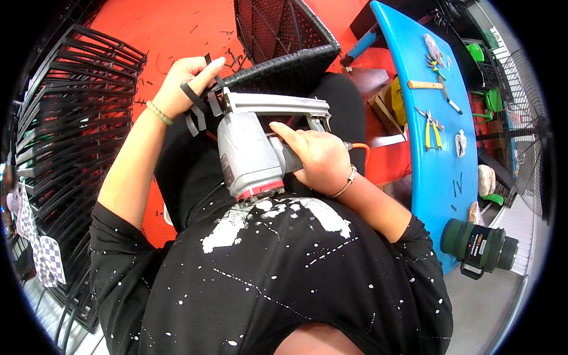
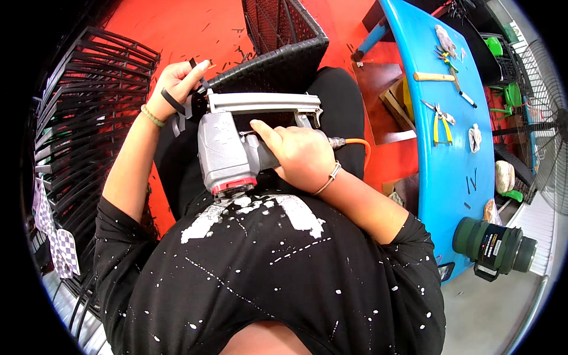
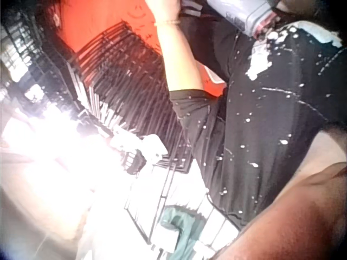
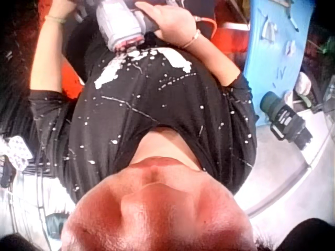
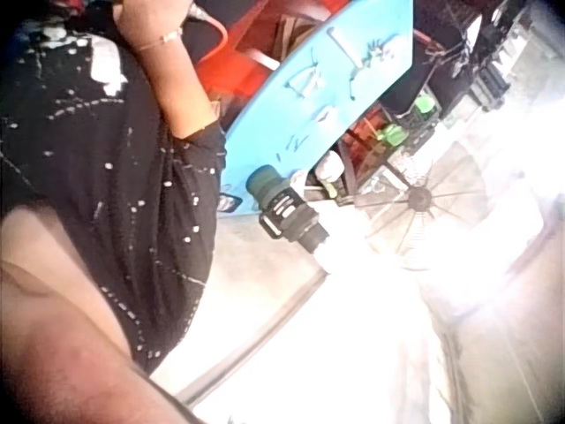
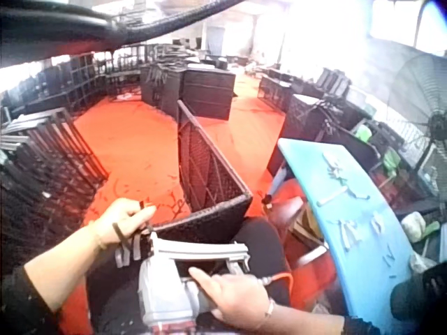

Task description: The person assembles a black wicker chair by weaving black plastic strips into the frame. They use a nail gun to secure the strips and pliers to trim excess material. The process is repeated along the chair's edge.

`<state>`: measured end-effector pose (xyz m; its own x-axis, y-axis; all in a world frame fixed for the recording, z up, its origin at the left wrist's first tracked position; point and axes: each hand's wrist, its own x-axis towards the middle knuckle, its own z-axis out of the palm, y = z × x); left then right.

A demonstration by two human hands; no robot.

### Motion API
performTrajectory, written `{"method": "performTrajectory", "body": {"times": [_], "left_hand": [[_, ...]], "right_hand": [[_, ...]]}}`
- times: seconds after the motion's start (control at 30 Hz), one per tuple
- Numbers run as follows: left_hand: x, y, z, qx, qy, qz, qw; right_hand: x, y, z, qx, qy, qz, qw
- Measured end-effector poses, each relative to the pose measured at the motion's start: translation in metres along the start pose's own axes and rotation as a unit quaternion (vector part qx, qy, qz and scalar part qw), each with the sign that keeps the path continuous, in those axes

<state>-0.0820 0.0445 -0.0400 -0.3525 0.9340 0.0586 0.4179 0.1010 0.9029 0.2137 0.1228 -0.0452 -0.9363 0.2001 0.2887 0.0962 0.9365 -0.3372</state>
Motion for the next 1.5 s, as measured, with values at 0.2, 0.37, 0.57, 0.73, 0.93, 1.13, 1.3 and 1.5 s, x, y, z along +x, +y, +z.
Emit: {"method": "performTrajectory", "body": {"times": [0.2, 0.37, 0.57, 0.73, 0.93, 1.13, 1.3, 1.5], "left_hand": [[0.003, -0.013, 0.001, -0.018, -0.001, 0.002, 1.000], [0.000, -0.002, 0.001, -0.016, -0.002, -0.007, 1.000], [0.002, -0.013, -0.001, -0.008, 0.002, 0.008, 1.000], [0.004, -0.018, -0.003, -0.015, 0.002, 0.007, 1.000], [0.002, -0.012, -0.001, -0.008, 0.012, 0.006, 1.000], [0.000, -0.004, 0.000, 0.054, 0.039, 0.015, 0.998], [-0.018, 0.007, 0.006, 0.022, -0.077, -0.063, 0.995], [-0.031, 0.031, 0.012, 0.130, -0.059, -0.079, 0.987]], "right_hand": [[-0.003, 0.001, 0.002, 0.008, 0.019, -0.005, 1.000], [-0.005, 0.000, 0.003, 0.002, 0.020, 0.007, 1.000], [-0.005, -0.002, 0.004, 0.012, 0.019, 0.018, 1.000], [-0.007, -0.001, -0.009, 0.042, 0.046, 0.036, 0.997], [-0.059, 0.040, -0.050, 0.068, 0.206, 0.037, 0.976], [-0.132, 0.092, -0.108, 0.286, 0.354, 0.370, 0.810], [-0.246, 0.163, -0.122, 0.573, 0.438, 0.423, 0.548], [-0.348, 0.199, -0.094, 0.622, 0.550, 0.411, 0.377]]}}
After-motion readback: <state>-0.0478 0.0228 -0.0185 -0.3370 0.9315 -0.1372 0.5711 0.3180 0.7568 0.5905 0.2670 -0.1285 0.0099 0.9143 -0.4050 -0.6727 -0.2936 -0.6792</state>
